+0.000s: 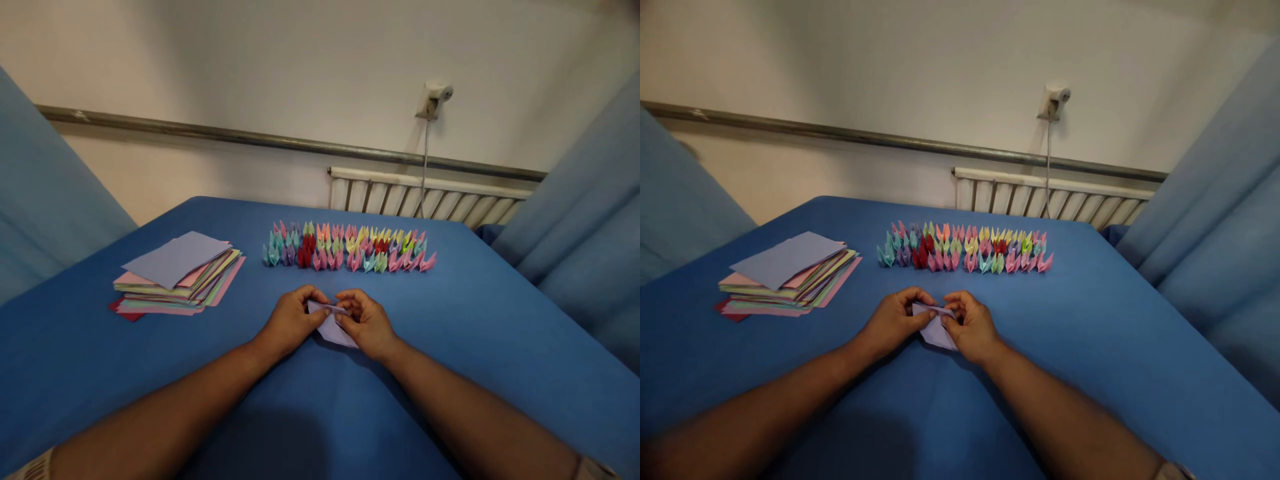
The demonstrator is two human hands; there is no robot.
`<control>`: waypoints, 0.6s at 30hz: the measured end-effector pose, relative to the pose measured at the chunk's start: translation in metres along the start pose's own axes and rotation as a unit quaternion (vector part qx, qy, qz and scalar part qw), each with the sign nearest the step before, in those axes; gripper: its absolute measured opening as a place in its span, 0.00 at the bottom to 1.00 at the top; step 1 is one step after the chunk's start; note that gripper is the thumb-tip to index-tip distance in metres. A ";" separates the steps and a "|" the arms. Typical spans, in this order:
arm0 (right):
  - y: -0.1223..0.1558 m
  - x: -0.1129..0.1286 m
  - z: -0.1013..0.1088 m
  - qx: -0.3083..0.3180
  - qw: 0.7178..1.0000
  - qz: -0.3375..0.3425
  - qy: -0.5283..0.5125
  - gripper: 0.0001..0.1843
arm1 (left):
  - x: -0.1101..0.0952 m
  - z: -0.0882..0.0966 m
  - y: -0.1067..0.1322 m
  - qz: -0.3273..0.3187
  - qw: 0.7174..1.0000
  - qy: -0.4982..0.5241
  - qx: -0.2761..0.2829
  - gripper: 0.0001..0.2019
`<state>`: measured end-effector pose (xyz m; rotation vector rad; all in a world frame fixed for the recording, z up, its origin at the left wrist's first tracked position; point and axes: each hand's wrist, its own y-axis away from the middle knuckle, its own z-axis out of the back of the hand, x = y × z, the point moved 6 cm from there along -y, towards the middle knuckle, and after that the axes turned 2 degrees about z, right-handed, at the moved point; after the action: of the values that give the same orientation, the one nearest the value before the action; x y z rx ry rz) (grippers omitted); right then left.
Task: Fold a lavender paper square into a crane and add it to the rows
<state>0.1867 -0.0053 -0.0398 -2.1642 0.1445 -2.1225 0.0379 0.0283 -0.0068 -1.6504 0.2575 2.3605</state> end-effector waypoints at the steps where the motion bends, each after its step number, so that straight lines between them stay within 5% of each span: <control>1: 0.001 0.004 0.001 0.002 1.000 0.003 -0.010 0.18 | -0.001 0.000 0.000 0.001 1.000 -0.004 -0.003 0.08; 10: -0.005 0.009 0.006 0.020 0.995 -0.078 -0.062 0.21 | -0.010 -0.003 0.002 -0.014 0.994 0.108 0.001 0.06; 18: -0.006 0.004 0.005 0.019 0.993 -0.097 -0.065 0.20 | -0.009 -0.003 0.000 0.027 0.987 0.154 0.028 0.15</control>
<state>0.1913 0.0001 -0.0353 -2.3728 -0.1229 -2.0491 0.0432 0.0262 0.0009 -2.0012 0.4254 2.1035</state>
